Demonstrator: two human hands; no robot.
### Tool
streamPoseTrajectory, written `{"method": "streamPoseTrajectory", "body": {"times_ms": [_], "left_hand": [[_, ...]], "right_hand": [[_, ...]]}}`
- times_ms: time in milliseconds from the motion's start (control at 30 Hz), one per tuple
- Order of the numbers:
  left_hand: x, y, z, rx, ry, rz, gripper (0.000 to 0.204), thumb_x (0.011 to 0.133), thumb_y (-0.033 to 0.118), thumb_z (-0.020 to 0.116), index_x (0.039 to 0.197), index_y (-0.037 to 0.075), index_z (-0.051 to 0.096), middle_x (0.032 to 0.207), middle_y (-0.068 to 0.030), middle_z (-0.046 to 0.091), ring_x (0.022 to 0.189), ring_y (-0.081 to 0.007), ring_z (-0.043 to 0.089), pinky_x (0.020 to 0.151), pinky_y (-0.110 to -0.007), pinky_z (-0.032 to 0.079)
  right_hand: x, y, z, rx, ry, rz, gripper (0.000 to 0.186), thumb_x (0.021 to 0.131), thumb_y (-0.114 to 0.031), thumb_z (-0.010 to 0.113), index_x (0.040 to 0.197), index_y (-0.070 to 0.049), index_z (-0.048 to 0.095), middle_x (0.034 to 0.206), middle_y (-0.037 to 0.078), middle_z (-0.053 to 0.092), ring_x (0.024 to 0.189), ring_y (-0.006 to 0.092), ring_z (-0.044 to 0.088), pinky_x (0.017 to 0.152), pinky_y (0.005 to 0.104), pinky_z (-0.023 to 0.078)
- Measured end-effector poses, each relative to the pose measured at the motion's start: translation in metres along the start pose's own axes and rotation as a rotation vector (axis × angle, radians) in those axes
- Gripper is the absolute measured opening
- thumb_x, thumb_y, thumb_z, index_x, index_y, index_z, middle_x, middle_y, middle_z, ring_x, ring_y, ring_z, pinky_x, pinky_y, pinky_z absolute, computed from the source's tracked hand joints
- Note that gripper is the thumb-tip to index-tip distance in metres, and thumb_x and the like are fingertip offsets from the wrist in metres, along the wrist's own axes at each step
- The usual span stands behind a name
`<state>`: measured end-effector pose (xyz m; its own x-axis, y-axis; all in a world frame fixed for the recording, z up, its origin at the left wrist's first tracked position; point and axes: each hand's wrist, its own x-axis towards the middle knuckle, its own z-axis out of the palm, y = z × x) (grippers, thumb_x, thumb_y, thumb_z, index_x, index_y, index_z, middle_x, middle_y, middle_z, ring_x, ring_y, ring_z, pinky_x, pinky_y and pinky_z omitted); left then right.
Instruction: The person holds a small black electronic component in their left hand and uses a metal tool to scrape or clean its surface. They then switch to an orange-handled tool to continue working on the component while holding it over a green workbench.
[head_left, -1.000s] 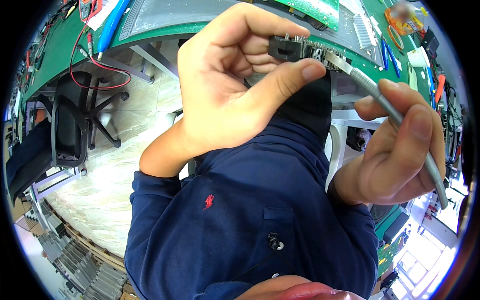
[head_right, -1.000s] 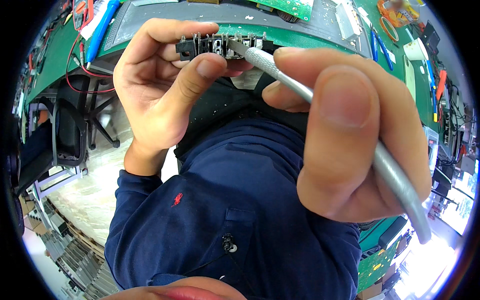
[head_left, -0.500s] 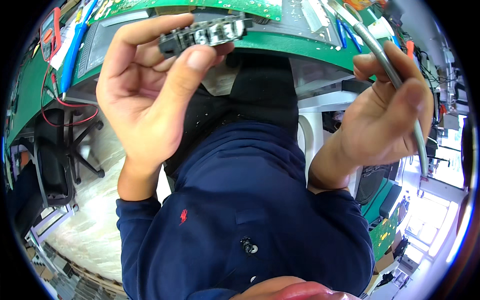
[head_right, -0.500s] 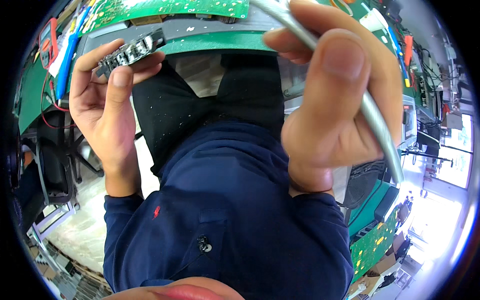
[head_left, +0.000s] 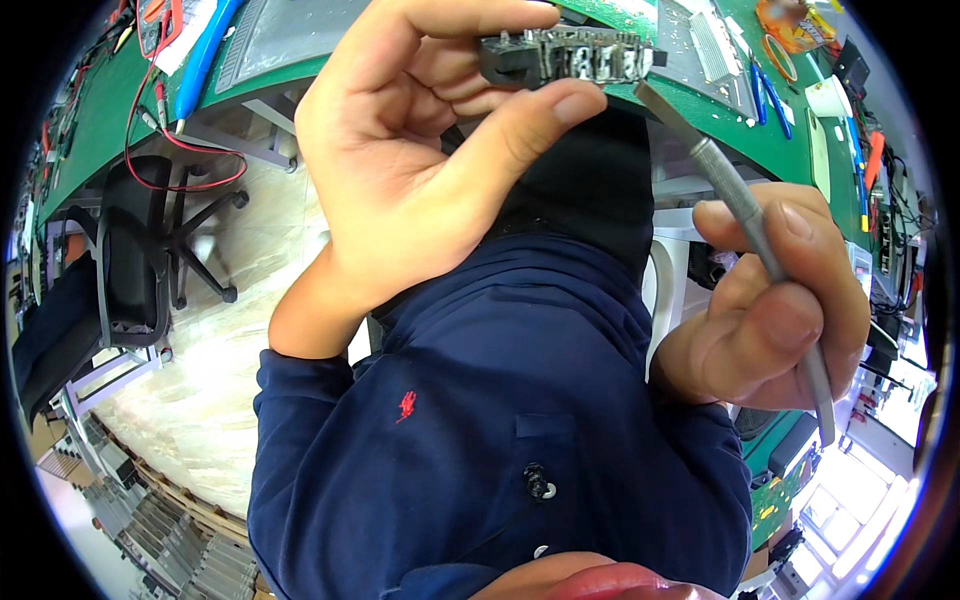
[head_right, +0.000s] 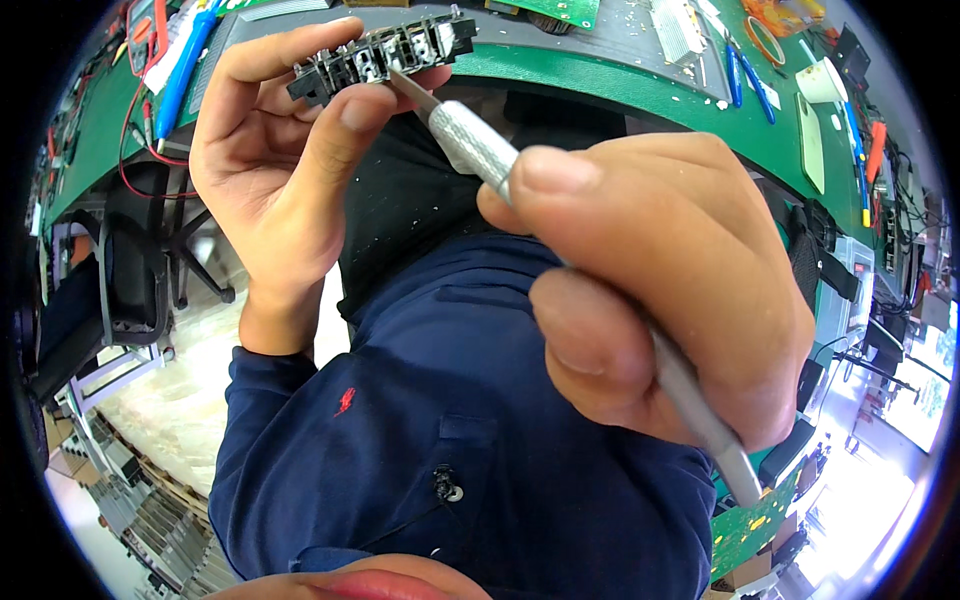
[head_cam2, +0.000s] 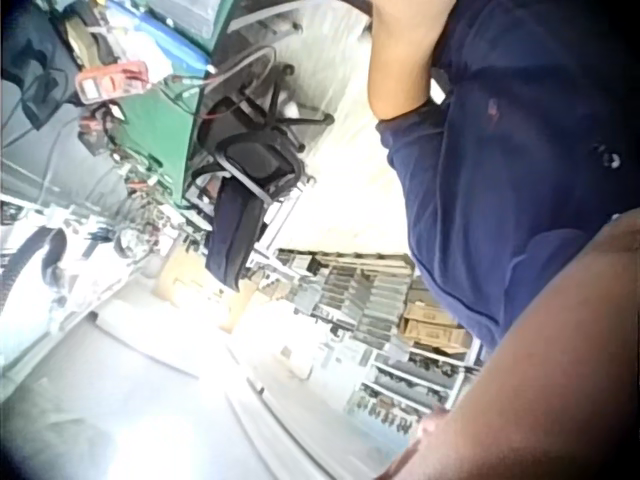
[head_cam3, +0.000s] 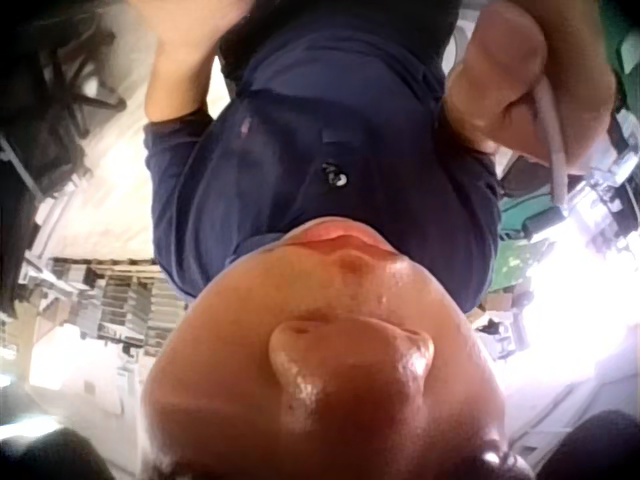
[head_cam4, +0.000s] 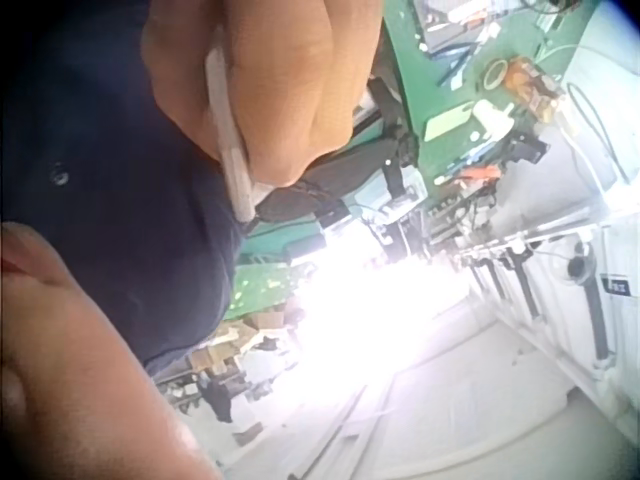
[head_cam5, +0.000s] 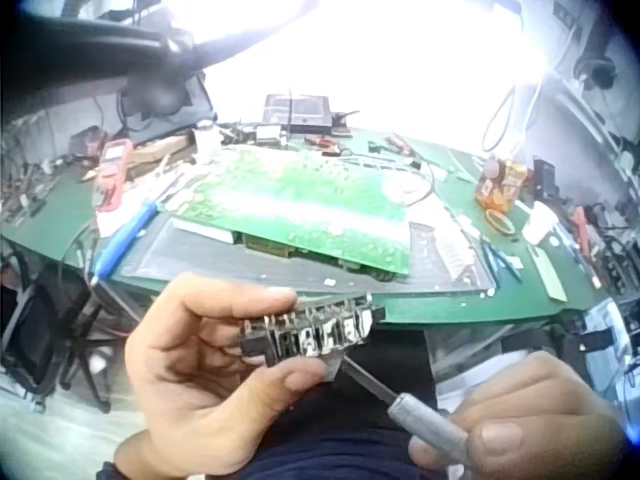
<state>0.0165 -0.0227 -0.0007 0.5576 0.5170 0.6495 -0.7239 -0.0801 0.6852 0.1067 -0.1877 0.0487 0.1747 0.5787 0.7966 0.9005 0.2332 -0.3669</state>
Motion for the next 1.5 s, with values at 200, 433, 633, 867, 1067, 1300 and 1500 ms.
{"method": "streamPoseTrajectory", "body": {"times_ms": [200, 433, 633, 867, 1067, 1300, 1500], "left_hand": [[0.001, -0.001, -0.006, 0.073, -0.040, 0.027, 0.032, 0.081, -0.003, 0.063, 0.110, -0.009, 0.050, 0.097, -0.0204, 0.063, 0.087, -0.0279, 0.066, 0.080, -0.036, 0.055], [0.001, -0.002, -0.005, 0.109, -0.050, 0.054, 0.033, 0.080, -0.005, 0.064, 0.109, -0.009, 0.050, 0.097, -0.0204, 0.062, 0.087, -0.0271, 0.066, 0.079, -0.034, 0.055], [0.000, -0.001, -0.006, 0.131, -0.057, 0.058, 0.033, 0.079, -0.007, 0.064, 0.109, -0.010, 0.050, 0.097, -0.0203, 0.062, 0.087, -0.0264, 0.066, 0.079, -0.033, 0.055], [0.000, 0.000, -0.006, 0.154, -0.062, 0.068, 0.034, 0.078, -0.009, 0.064, 0.108, -0.010, 0.050, 0.096, -0.0202, 0.062, 0.086, -0.0255, 0.066, 0.079, -0.032, 0.055], [-0.001, 0.001, -0.006, 0.159, -0.061, 0.077, 0.034, 0.077, -0.010, 0.065, 0.107, -0.011, 0.050, 0.096, -0.0202, 0.062, 0.086, -0.0248, 0.065, 0.079, -0.031, 0.054], [0.001, 0.001, -0.006, 0.164, -0.058, 0.090, 0.035, 0.075, -0.012, 0.065, 0.106, -0.012, 0.050, 0.096, -0.0201, 0.062, 0.086, -0.0239, 0.065, 0.079, -0.030, 0.054], [0.002, 0.002, -0.002, 0.122, -0.046, 0.142, 0.035, 0.074, -0.014, 0.066, 0.105, -0.012, 0.050, 0.096, -0.0200, 0.062, 0.086, -0.0229, 0.065, 0.079, -0.029, 0.054]], "right_hand": [[0.004, -0.002, 0.014, -0.030, 0.092, 0.027, 0.033, 0.093, -0.024, 0.049, 0.097, 0.008, 0.058, 0.070, 0.022, 0.062, 0.061, 0.0249, 0.060, 0.059, 0.0306, 0.047], [0.009, -0.003, 0.011, -0.080, 0.026, -0.037, 0.028, 0.091, -0.018, 0.052, 0.095, 0.009, 0.058, 0.072, 0.023, 0.063, 0.061, 0.0259, 0.062, 0.057, 0.0301, 0.049], [0.015, -0.006, 0.006, -0.159, -0.084, -0.146, 0.024, 0.091, -0.013, 0.053, 0.094, 0.010, 0.057, 0.076, 0.023, 0.063, 0.061, 0.0287, 0.063, 0.055, 0.0326, 0.052], [0.016, -0.007, 0.006, -0.137, -0.100, -0.135, 0.023, 0.091, -0.011, 0.051, 0.093, 0.011, 0.057, 0.078, 0.023, 0.063, 0.061, 0.0294, 0.064, 0.055, 0.0331, 0.053], [0.018, -0.005, 0.009, -0.133, -0.095, -0.169, 0.023, 0.091, -0.012, 0.052, 0.091, 0.011, 0.058, 0.078, 0.022, 0.063, 0.061, 0.0289, 0.063, 0.055, 0.0327, 0.052], [0.021, -0.006, 0.005, -0.115, -0.089, -0.105, 0.023, 0.090, -0.012, 0.053, 0.089, 0.010, 0.059, 0.074, 0.022, 0.063, 0.061, 0.0274, 0.063, 0.058, 0.0332, 0.051], [0.017, -0.003, 0.007, -0.067, -0.050, -0.083, 0.023, 0.090, -0.011, 0.052, 0.091, 0.011, 0.060, 0.074, 0.022, 0.063, 0.061, 0.0265, 0.063, 0.059, 0.0332, 0.050]]}}
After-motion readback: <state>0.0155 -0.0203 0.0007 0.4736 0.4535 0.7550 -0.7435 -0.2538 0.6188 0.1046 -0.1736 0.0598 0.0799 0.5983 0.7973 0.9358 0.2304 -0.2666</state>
